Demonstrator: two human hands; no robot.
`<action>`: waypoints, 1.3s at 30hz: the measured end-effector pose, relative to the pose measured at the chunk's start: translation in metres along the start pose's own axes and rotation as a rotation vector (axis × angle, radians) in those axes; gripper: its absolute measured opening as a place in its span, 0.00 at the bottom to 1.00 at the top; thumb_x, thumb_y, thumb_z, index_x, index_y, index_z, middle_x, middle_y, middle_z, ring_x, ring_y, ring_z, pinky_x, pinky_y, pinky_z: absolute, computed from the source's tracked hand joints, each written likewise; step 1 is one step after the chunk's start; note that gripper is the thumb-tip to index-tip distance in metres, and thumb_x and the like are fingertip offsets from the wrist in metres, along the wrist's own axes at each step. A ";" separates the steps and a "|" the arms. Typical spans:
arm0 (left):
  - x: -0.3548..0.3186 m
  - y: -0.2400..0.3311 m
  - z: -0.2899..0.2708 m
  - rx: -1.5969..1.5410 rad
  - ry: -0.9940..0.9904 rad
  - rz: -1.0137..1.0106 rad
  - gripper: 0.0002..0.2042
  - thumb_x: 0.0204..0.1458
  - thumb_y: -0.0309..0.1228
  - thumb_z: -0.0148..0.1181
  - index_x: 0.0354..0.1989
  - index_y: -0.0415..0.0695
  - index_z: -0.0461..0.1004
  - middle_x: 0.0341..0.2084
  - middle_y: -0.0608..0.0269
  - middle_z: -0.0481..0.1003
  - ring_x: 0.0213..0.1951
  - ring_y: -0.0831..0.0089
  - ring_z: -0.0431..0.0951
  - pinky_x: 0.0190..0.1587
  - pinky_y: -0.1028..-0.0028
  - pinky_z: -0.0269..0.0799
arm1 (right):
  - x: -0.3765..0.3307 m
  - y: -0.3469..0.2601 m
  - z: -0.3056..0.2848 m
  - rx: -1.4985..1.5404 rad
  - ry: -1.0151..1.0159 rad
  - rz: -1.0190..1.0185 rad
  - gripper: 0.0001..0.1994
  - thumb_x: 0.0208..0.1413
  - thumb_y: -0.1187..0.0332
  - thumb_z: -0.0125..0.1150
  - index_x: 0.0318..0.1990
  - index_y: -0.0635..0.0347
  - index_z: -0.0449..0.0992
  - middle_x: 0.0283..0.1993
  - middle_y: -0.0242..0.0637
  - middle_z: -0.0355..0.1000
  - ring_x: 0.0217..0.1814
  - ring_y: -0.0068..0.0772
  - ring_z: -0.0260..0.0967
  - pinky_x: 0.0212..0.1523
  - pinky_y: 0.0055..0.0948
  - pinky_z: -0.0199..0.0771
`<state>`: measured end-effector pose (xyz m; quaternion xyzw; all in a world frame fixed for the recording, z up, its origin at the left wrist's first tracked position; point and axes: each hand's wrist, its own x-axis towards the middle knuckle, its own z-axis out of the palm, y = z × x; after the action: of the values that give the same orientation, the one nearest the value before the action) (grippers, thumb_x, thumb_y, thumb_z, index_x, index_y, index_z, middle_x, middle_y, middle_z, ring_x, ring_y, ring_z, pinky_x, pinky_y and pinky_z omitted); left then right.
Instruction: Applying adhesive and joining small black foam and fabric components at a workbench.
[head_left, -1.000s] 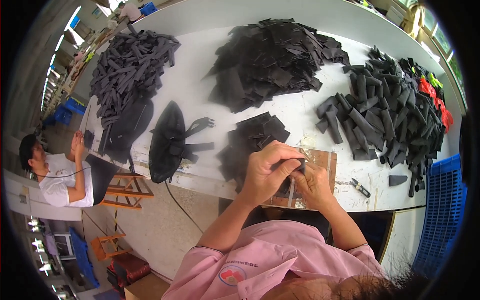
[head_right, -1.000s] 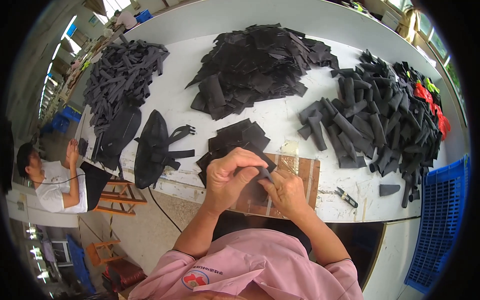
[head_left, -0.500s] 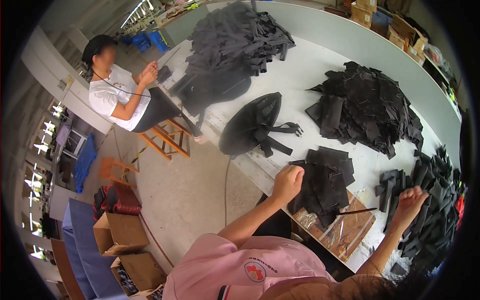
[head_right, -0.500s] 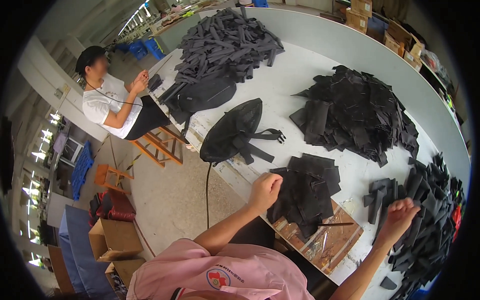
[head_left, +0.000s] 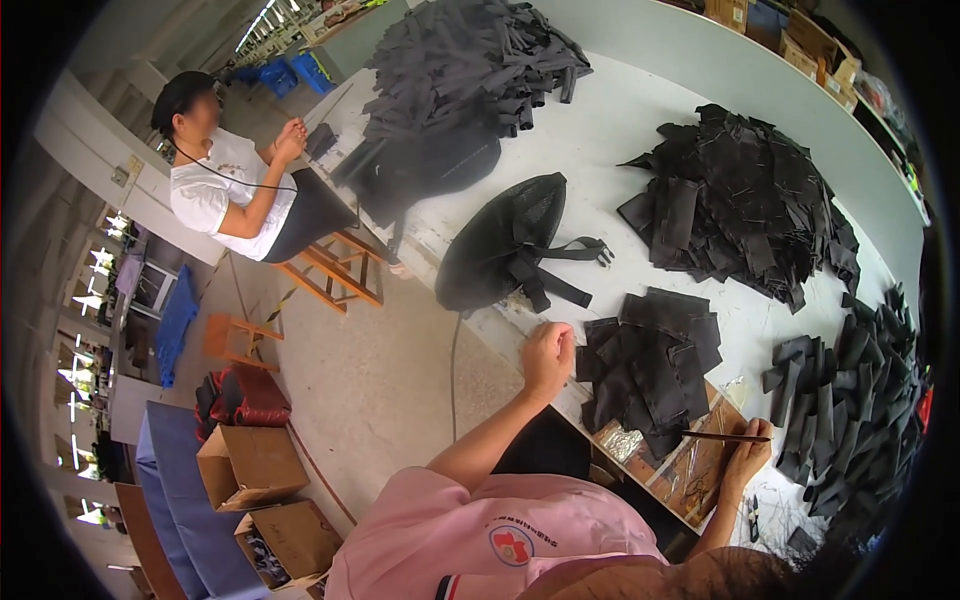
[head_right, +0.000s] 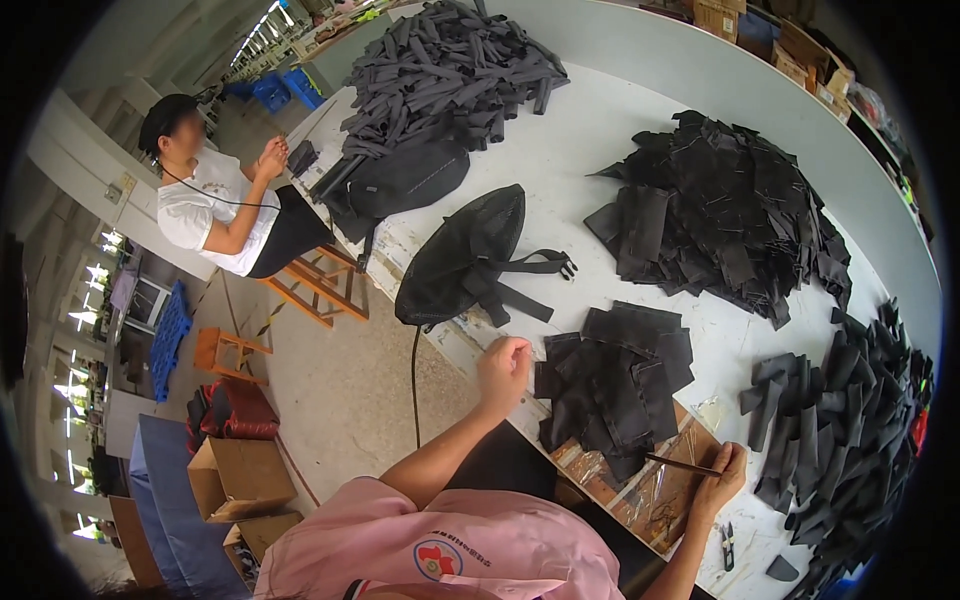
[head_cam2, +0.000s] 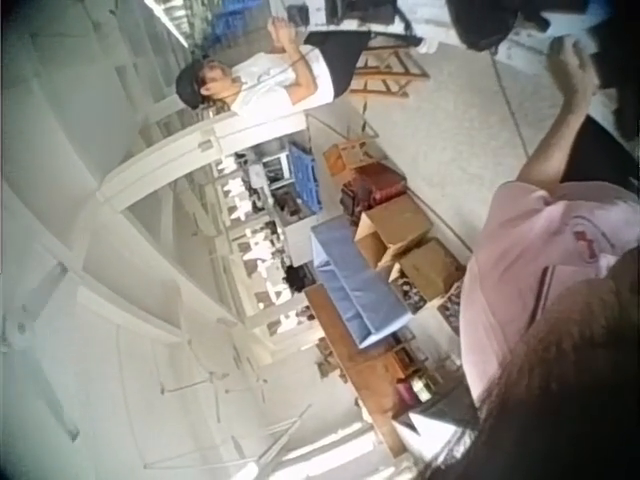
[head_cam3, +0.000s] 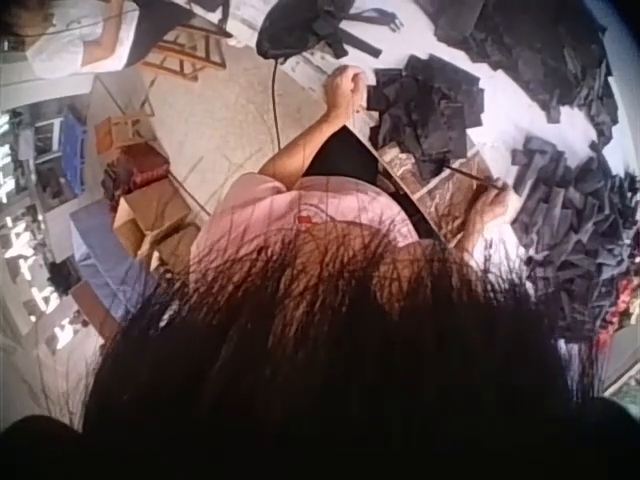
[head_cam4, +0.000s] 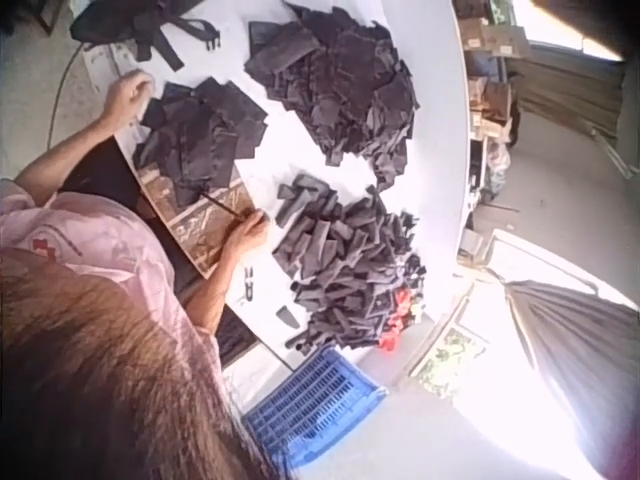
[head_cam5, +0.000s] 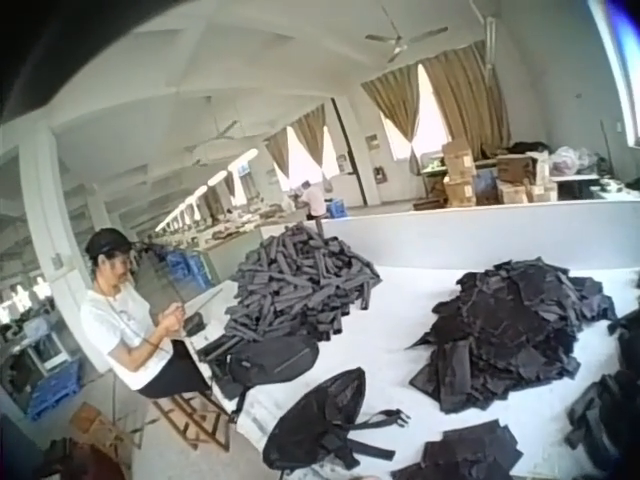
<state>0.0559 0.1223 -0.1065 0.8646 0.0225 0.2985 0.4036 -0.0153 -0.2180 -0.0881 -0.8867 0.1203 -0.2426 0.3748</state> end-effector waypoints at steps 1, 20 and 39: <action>0.000 0.000 -0.001 0.000 0.006 -0.004 0.01 0.43 0.23 0.53 0.24 0.40 0.68 0.19 0.60 0.69 0.23 0.65 0.70 0.25 0.70 0.64 | 0.000 -0.004 0.001 0.000 -0.003 -0.006 0.11 0.57 0.67 0.45 0.27 0.66 0.65 0.21 0.40 0.62 0.21 0.31 0.56 0.25 0.28 0.58; 0.001 0.004 -0.009 -0.050 -0.077 -0.069 0.02 0.45 0.26 0.53 0.27 0.41 0.70 0.20 0.58 0.70 0.24 0.62 0.70 0.27 0.69 0.65 | 0.004 -0.012 0.007 -0.235 -0.023 -0.091 0.07 0.52 0.70 0.49 0.26 0.64 0.67 0.25 0.45 0.65 0.27 0.47 0.64 0.29 0.35 0.63; 0.074 0.006 0.066 -0.134 -0.359 -0.184 0.10 0.40 0.29 0.63 0.25 0.37 0.69 0.21 0.62 0.71 0.24 0.73 0.70 0.27 0.76 0.66 | 0.002 -0.017 0.001 -0.316 -0.007 -0.108 0.06 0.50 0.69 0.51 0.25 0.61 0.66 0.25 0.41 0.65 0.27 0.46 0.63 0.27 0.36 0.63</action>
<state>0.1510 0.0941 -0.0977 0.8695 0.0091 0.1024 0.4832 -0.0131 -0.2063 -0.0752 -0.9406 0.1077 -0.2372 0.2176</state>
